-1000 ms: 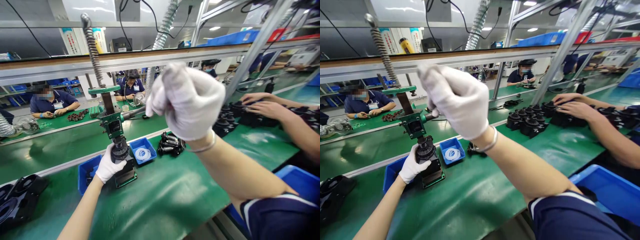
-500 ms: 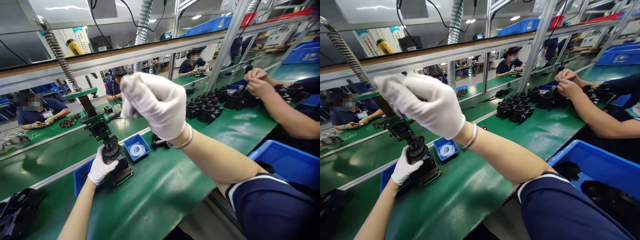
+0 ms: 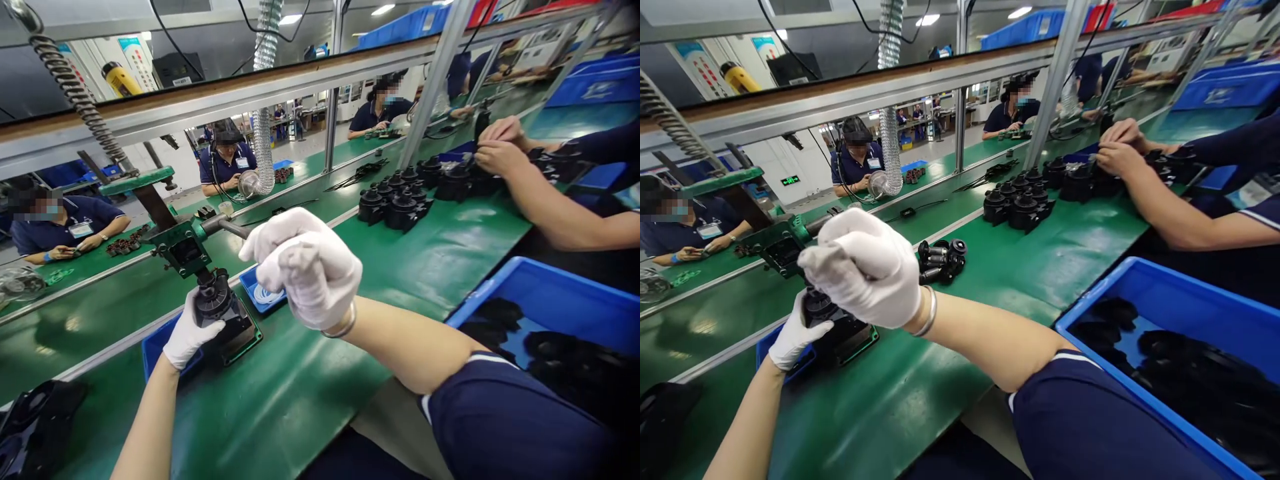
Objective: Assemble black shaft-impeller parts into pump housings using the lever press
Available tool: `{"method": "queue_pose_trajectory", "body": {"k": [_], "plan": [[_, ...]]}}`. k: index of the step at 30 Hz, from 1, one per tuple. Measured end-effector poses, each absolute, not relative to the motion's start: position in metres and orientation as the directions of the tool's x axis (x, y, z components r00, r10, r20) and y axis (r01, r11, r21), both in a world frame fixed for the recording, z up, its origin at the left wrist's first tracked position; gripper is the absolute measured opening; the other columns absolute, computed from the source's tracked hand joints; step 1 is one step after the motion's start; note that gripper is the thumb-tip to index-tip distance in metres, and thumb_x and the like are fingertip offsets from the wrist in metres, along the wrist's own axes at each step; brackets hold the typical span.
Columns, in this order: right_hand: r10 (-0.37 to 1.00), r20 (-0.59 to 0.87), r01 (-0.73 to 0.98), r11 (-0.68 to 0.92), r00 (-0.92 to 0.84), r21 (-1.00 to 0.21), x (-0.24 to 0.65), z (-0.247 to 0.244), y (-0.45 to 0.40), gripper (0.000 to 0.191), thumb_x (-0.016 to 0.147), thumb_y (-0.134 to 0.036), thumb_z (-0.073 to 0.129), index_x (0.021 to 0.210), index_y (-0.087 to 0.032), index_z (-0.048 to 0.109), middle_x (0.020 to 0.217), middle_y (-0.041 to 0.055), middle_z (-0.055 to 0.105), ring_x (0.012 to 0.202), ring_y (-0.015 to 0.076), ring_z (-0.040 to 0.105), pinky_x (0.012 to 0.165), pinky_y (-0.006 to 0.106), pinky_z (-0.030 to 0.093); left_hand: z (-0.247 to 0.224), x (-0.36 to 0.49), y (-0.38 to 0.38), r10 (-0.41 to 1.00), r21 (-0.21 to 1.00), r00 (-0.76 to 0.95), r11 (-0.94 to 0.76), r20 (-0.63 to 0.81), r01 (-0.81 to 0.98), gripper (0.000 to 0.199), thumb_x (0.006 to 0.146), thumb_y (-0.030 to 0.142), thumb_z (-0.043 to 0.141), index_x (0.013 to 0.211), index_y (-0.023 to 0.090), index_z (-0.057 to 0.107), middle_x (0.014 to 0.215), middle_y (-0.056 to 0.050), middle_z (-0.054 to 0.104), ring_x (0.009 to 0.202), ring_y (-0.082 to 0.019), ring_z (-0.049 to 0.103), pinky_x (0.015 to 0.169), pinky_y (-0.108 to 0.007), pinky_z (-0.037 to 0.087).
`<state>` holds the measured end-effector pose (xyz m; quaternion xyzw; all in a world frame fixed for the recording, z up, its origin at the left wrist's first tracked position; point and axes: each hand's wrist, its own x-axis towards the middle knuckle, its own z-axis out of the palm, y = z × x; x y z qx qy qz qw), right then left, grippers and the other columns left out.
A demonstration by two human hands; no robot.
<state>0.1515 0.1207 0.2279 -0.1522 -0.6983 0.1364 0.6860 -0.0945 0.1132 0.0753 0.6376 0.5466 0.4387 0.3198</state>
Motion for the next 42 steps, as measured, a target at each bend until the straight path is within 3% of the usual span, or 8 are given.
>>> {"method": "queue_pose_trajectory", "body": {"k": [3, 7, 10, 12, 16, 19, 26, 42], "plan": [[0.204, 0.977, -0.233, 0.954, 0.056, -0.186, 0.151, 0.239, 0.125, 0.037, 0.099, -0.045, 0.044, 0.07, -0.024, 0.055, 0.073, -0.0008, 0.062, 0.068, 0.0118, 0.065, 0.065, 0.024, 0.062, 0.082, -0.089, 0.11, 0.979, 0.897, -0.003, -0.187, 0.206, 0.399, 0.092, 0.064, 0.049, 0.081, 0.133, 0.016, 0.031, 0.139, -0.02, 0.05, 0.132, -0.034, 0.047, 0.115, -0.053, 0.031], [0.344, 0.939, -0.417, 0.85, -0.024, -0.322, 0.163, 0.246, 0.136, 0.027, 0.093, -0.037, 0.056, 0.115, -0.021, 0.053, 0.104, 0.0006, 0.065, 0.093, 0.0122, 0.067, 0.088, 0.027, 0.059, 0.074, -0.081, 0.079, 0.956, 0.858, 0.023, -0.272, 0.291, 0.435, 0.085, 0.066, 0.046, 0.079, 0.133, 0.015, 0.037, 0.138, -0.018, 0.051, 0.131, -0.036, 0.048, 0.114, -0.053, 0.034], [0.502, 0.816, -0.066, 0.84, -0.287, -0.539, 0.173, 0.196, 0.139, 0.033, 0.096, -0.029, 0.05, 0.127, -0.019, 0.049, 0.122, 0.0062, 0.062, 0.113, 0.0169, 0.061, 0.105, 0.038, 0.049, 0.046, -0.076, 0.04, 0.954, 0.833, 0.131, -0.299, 0.27, 0.466, 0.082, 0.068, 0.04, 0.079, 0.136, 0.018, 0.038, 0.14, -0.018, 0.049, 0.131, -0.036, 0.048, 0.113, -0.054, 0.034], [0.519, 0.6, 0.202, 0.833, -0.609, -0.515, 0.176, 0.143, 0.138, 0.037, 0.093, -0.027, 0.055, 0.128, -0.016, 0.052, 0.127, 0.011, 0.062, 0.114, 0.022, 0.061, 0.103, 0.042, 0.049, 0.024, -0.076, 0.018, 0.963, 0.87, 0.215, -0.245, 0.165, 0.427, 0.083, 0.068, 0.042, 0.079, 0.136, 0.018, 0.039, 0.14, -0.018, 0.05, 0.13, -0.036, 0.049, 0.112, -0.053, 0.036], [0.375, 0.3, 0.224, 0.872, -0.877, -0.436, 0.173, 0.057, 0.129, 0.054, 0.092, -0.033, 0.06, 0.14, -0.013, 0.045, 0.139, 0.0154, 0.053, 0.125, 0.0263, 0.053, 0.105, 0.042, 0.045, 0.004, -0.087, -0.003, 0.969, 0.932, 0.245, -0.065, -0.026, 0.356, 0.075, 0.077, 0.046, 0.072, 0.139, 0.02, 0.04, 0.146, -0.015, 0.046, 0.135, -0.033, 0.045, 0.114, -0.051, 0.035], [0.305, 0.198, 0.221, 0.907, -0.932, -0.358, 0.164, 0.039, 0.124, 0.058, 0.093, -0.045, 0.059, 0.14, -0.015, 0.044, 0.128, 0.0149, 0.06, 0.111, 0.0272, 0.06, 0.095, 0.042, 0.049, 0.017, -0.096, -0.009, 0.969, 0.826, 0.241, -0.096, -0.049, 0.555, 0.065, 0.085, 0.033, 0.062, 0.144, 0.025, 0.037, 0.154, -0.01, 0.035, 0.143, -0.03, 0.032, 0.119, -0.051, 0.025], [0.224, 0.18, 0.187, 0.961, -0.958, -0.202, 0.148, 0.042, 0.12, 0.058, 0.095, -0.051, 0.052, 0.14, -0.014, 0.044, 0.098, 0.0098, 0.064, 0.081, 0.0237, 0.06, 0.069, 0.034, 0.049, 0.027, -0.081, -0.017, 0.99, 0.574, 0.129, -0.068, -0.066, 0.816, 0.114, 0.059, 0.038, 0.086, 0.152, 0.027, 0.02, 0.141, -0.014, 0.037, 0.131, -0.036, 0.043, 0.11, -0.053, 0.039], [0.3, 0.218, 0.279, 0.953, -0.929, -0.119, 0.147, 0.028, 0.104, 0.055, 0.099, -0.045, 0.048, 0.144, -0.015, 0.038, 0.09, 0.0064, 0.059, 0.068, 0.0191, 0.053, 0.058, 0.03, 0.043, 0.01, -0.076, -0.018, 0.999, 0.577, 0.034, -0.008, -0.034, 0.817, 0.108, 0.058, 0.038, 0.088, 0.148, 0.029, 0.028, 0.114, -0.006, 0.05, 0.111, -0.03, 0.056, 0.099, -0.046, 0.047]]}}
